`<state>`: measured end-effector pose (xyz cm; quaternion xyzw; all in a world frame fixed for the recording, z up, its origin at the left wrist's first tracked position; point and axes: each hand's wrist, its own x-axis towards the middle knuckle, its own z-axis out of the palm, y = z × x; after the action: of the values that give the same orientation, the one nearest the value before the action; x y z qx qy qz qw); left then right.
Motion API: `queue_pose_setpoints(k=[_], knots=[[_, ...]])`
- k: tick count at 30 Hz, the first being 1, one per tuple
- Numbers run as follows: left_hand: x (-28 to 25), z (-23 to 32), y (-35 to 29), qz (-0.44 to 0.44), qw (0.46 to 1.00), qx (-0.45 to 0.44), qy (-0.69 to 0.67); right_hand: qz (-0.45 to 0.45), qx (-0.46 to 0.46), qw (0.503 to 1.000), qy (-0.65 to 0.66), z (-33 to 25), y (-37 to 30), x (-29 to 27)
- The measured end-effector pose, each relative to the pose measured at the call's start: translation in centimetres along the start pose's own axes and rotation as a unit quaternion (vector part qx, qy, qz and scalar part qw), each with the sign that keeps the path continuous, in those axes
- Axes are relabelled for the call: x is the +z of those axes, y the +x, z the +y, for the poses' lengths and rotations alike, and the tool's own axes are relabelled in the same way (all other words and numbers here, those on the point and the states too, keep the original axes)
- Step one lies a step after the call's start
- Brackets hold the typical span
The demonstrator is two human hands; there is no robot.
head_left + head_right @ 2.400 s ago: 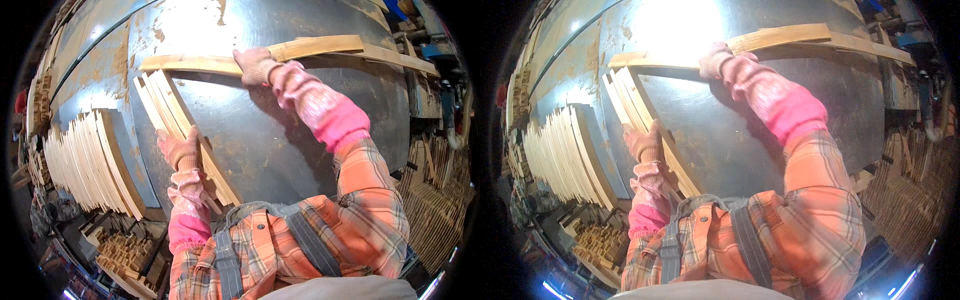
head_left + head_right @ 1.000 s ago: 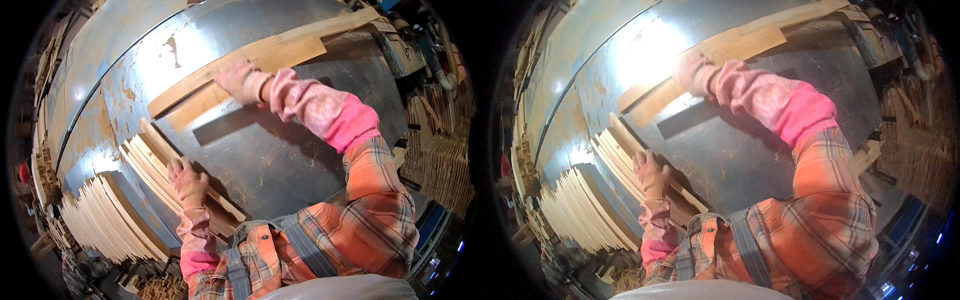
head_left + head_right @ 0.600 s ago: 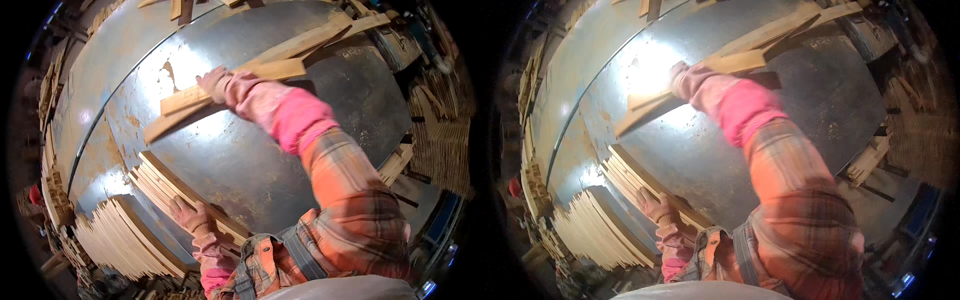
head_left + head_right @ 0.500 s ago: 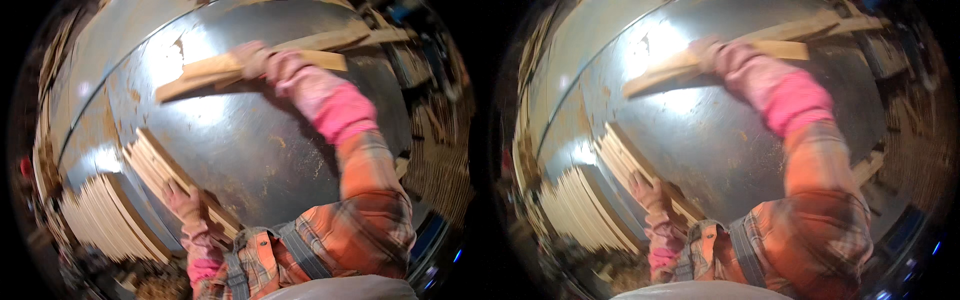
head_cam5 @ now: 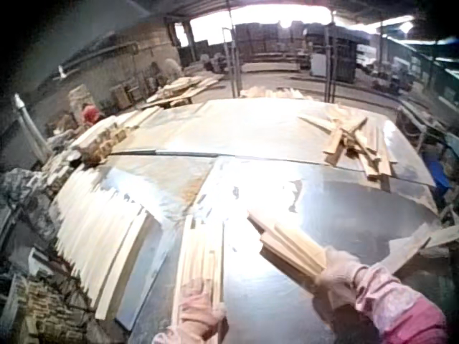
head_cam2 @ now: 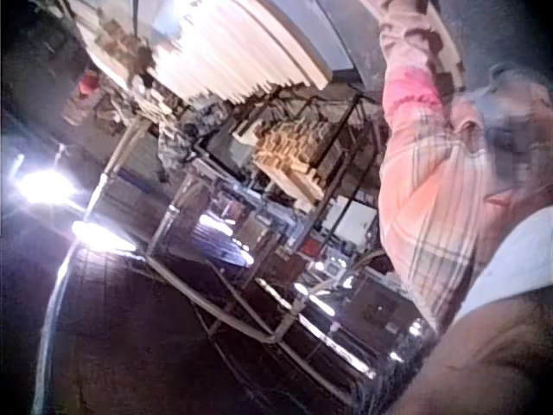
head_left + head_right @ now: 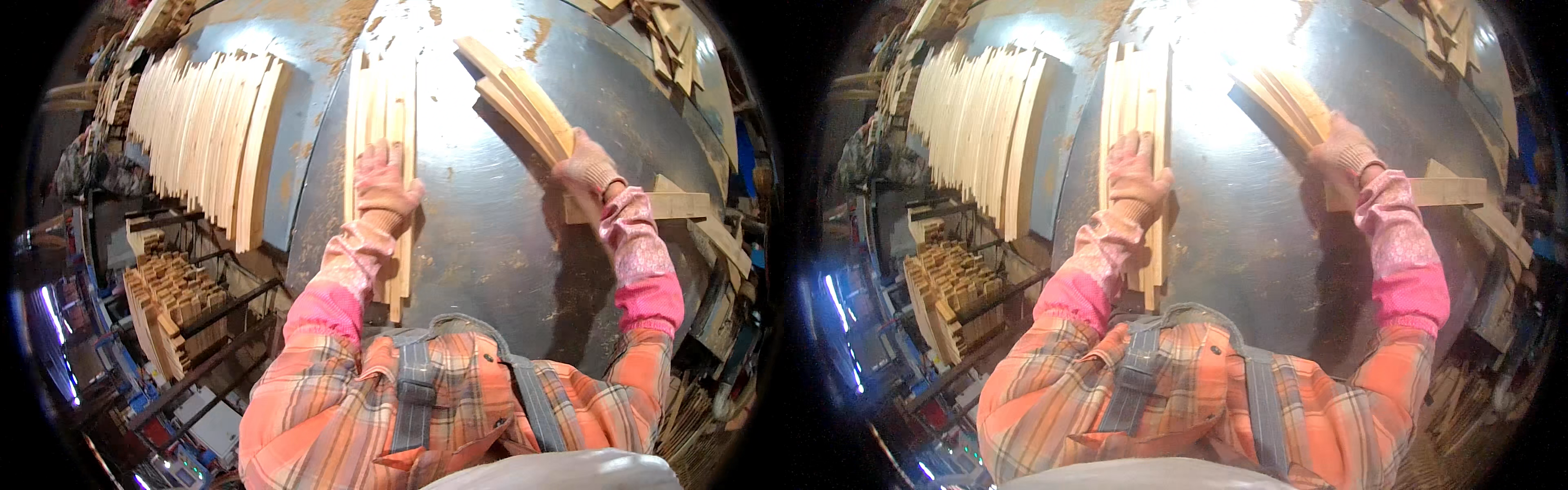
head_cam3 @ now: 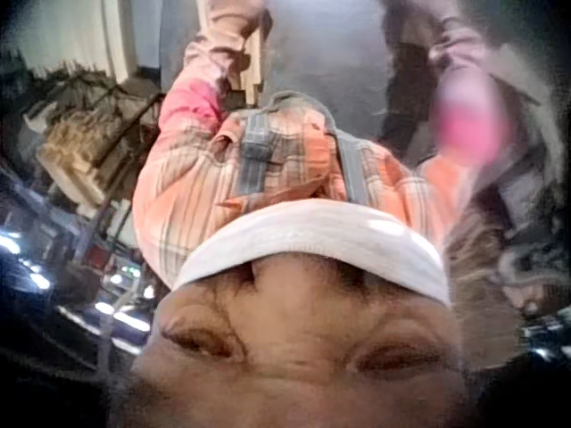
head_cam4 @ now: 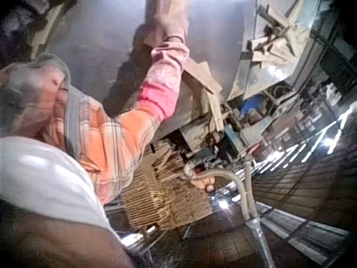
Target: The person picks up thin wooden slats from a metal table and stacks them into a neat pile. They handle the wood pieces one by one or in small groups, aligning them carefully to form a growing stack on the left side of the workspace.
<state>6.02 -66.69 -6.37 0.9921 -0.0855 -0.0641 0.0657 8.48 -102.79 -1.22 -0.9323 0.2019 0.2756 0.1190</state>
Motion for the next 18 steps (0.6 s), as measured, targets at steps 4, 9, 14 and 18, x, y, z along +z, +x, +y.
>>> queue_pose_setpoints(k=[4,9,14,18], knots=[[-0.6,-3.5,0.7,0.083,0.985,-0.031,-0.15,-0.19,-0.078,0.899,0.386,-5.3,-0.9,7.4],[-0.5,-10.5,3.1,-0.097,0.889,-0.238,-0.379,-0.154,-0.185,0.897,0.37,-14.1,-2.6,13.9],[-0.6,-10.2,2.8,-0.13,0.926,-0.145,-0.323,-0.045,-0.035,0.962,0.266,-19.0,-2.5,11.9],[-0.2,-10.6,1.9,-0.081,0.953,-0.132,-0.259,0.005,-0.054,0.945,0.322,-20.0,-3.9,12.5]])
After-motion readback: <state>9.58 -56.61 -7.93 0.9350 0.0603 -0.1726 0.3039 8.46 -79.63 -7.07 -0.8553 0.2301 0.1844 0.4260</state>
